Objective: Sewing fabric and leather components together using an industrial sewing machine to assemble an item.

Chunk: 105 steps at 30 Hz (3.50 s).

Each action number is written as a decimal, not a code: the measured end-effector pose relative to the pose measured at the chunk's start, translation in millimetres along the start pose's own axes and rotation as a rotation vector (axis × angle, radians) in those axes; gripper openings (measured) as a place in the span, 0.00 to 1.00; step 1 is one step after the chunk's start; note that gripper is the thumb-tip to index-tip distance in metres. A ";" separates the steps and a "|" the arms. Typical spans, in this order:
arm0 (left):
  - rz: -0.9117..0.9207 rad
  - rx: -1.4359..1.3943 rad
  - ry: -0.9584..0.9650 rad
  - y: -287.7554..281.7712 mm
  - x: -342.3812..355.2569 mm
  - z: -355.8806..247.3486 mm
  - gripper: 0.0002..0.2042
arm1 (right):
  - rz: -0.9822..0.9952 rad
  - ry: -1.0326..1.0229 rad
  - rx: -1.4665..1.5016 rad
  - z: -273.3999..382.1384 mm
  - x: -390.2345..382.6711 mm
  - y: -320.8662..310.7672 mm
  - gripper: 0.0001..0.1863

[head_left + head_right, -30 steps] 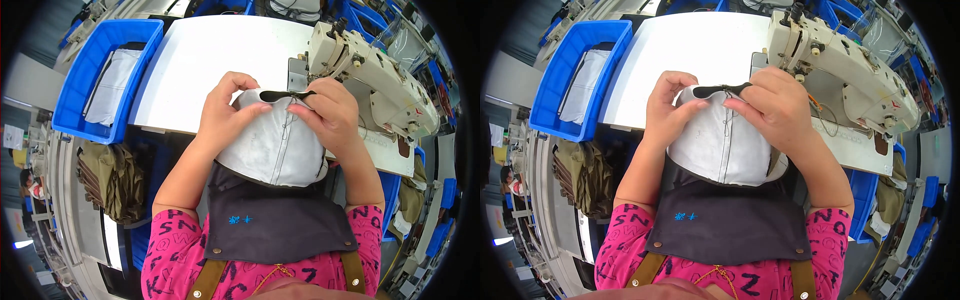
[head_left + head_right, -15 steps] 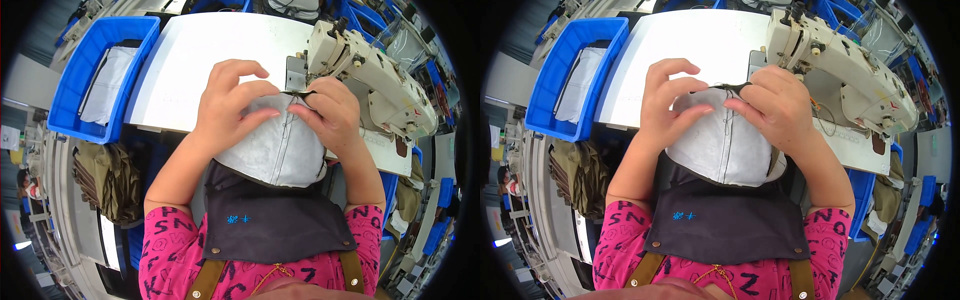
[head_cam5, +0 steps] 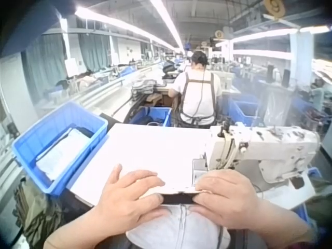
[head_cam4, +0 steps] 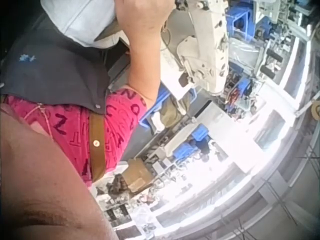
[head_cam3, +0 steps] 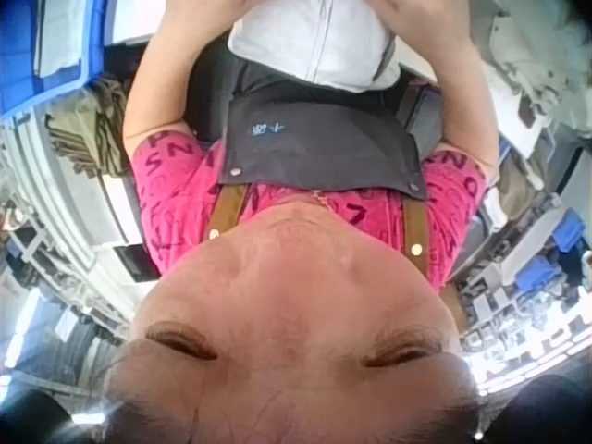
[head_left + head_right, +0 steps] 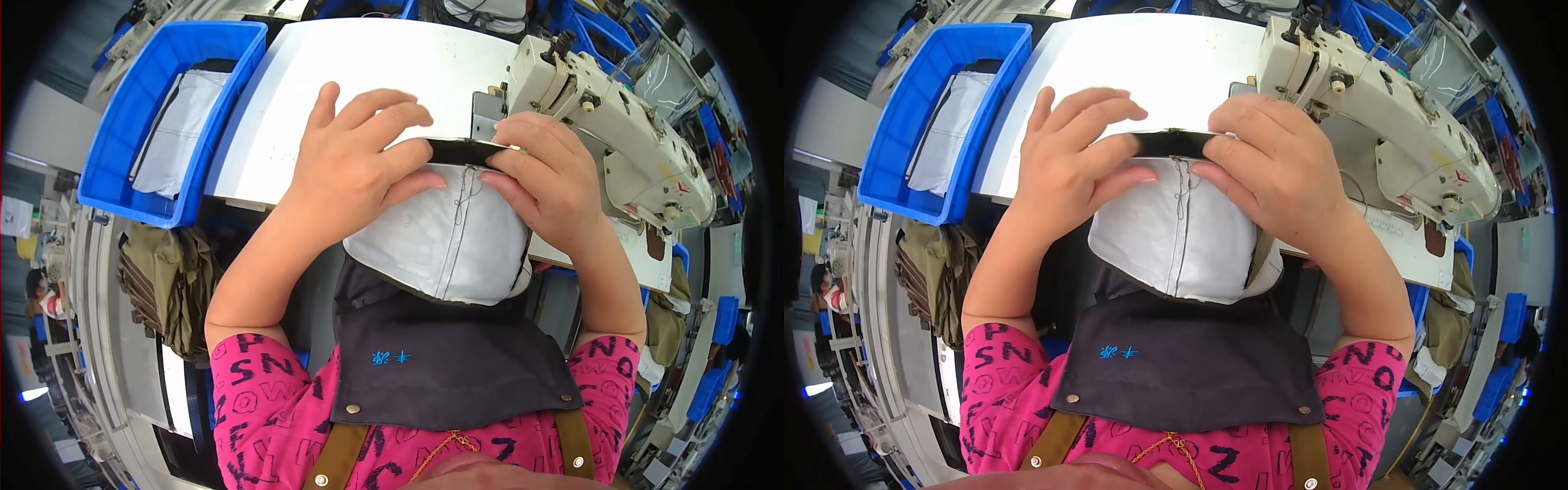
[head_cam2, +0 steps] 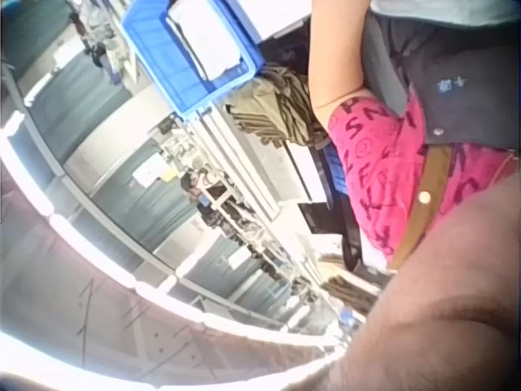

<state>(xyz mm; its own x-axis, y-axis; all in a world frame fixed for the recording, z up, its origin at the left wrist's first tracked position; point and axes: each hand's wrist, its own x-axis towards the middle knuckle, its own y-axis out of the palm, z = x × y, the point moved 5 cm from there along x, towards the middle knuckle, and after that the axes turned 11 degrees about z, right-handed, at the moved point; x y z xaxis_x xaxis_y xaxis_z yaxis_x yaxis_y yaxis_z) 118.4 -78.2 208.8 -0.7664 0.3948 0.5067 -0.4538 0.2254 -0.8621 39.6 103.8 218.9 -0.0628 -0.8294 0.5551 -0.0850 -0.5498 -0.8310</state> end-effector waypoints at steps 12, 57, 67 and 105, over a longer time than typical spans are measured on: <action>-0.116 -0.432 -0.032 11.0 -5.4 17.2 0.11 | -0.104 0.114 0.185 -4.0 1.7 -5.1 0.13; -0.101 -0.897 -0.594 30.7 -61.0 52.2 0.07 | 0.101 0.204 0.248 7.2 32.9 26.4 0.08; -0.066 -0.496 -0.807 -15.1 -92.4 84.2 0.10 | 0.120 0.166 0.642 41.2 77.0 96.5 0.09; 0.432 -0.492 -0.123 296.8 112.6 59.2 0.12 | 0.333 0.484 0.021 -99.9 -155.7 130.2 0.24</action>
<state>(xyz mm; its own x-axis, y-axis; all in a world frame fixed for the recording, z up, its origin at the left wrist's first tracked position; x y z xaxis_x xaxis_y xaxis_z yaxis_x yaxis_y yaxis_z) -129.5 -19.6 10.3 -0.8925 0.4425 0.0870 0.1435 0.4617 -0.8753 -61.0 171.3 27.9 -0.5303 -0.8206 0.2128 0.0365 -0.2729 -0.9613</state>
